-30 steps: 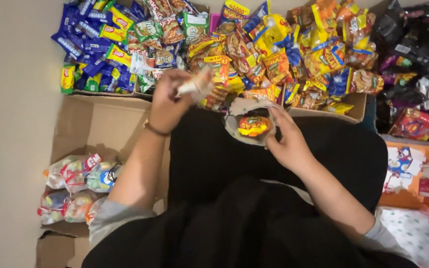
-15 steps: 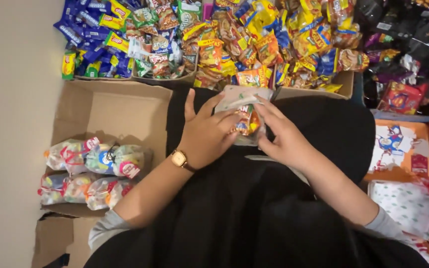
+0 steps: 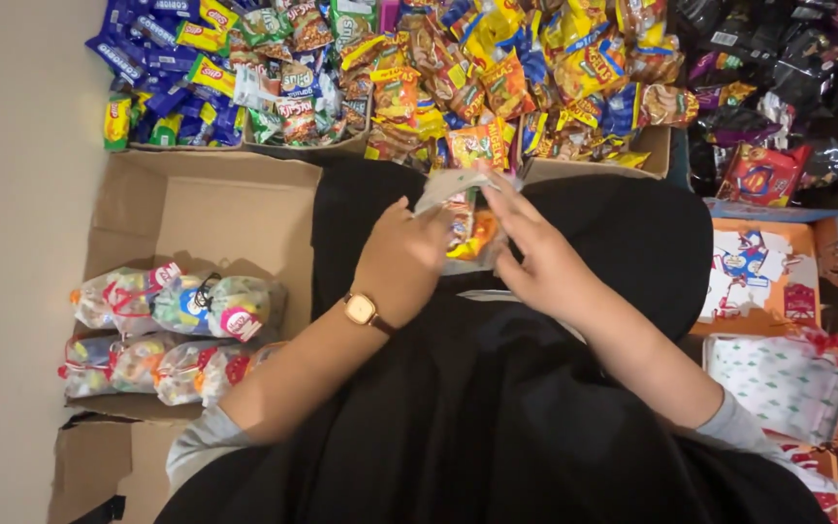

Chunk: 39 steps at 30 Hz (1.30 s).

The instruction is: The person is picking up individual snack packets from a large pile and placing them into a small white bag.

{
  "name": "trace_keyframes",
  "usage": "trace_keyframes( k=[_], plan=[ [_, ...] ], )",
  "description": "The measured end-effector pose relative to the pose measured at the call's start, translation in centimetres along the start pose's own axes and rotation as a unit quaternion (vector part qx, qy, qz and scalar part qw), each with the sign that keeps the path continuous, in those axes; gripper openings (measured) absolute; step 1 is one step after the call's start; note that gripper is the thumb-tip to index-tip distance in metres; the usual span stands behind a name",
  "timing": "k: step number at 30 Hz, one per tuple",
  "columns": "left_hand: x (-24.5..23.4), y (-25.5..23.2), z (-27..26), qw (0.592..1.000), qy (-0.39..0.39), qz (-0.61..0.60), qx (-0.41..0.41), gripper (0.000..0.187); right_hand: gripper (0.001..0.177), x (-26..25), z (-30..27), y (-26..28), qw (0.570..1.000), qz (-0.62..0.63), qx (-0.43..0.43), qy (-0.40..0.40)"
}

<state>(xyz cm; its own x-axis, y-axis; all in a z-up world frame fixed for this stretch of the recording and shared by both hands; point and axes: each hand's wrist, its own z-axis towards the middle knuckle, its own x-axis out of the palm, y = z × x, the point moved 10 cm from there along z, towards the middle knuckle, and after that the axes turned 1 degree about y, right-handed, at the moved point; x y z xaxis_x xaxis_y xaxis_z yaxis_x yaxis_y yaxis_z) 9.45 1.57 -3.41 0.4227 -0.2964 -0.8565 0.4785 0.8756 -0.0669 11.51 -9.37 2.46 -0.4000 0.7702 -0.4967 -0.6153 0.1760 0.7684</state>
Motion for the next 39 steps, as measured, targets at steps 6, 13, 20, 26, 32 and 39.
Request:
trace_keyframes(
  k=[6, 13, 20, 26, 32, 39],
  plan=[
    [2.5, 4.7, -0.3, 0.990, 0.058, -0.034, -0.124, 0.024, 0.076, 1.7, 0.7, 0.2, 0.997, -0.054, 0.020, 0.043],
    [-5.2, 0.0, 2.5, 0.994, -0.107, -0.034, 0.000, 0.014, 0.079, 1.7, 1.0, -3.6, 0.997, -0.072, 0.024, 0.026],
    [-3.6, 5.0, 0.0, 0.983, -0.131, -0.113, -0.058, 0.028, 0.082, 3.5, 3.4, -6.3, 0.995, -0.085, 0.034, 0.049],
    [0.9, 21.6, -6.1, 0.918, -0.190, -0.257, -0.237, 0.041, 0.084, 5.8, 8.4, -6.7, 0.996, -0.041, 0.047, 0.061],
    [16.2, 40.6, -16.2, 0.869, 0.006, -0.137, -0.475, 0.030, 0.088, 10.9, 13.8, -7.5, 0.996, -0.020, 0.014, 0.090],
    [19.1, 48.2, -15.4, 0.878, 0.076, -0.037, -0.471, 0.030, 0.082, 16.6, 18.8, -9.7, 0.994, 0.057, 0.007, 0.089]
  ],
)
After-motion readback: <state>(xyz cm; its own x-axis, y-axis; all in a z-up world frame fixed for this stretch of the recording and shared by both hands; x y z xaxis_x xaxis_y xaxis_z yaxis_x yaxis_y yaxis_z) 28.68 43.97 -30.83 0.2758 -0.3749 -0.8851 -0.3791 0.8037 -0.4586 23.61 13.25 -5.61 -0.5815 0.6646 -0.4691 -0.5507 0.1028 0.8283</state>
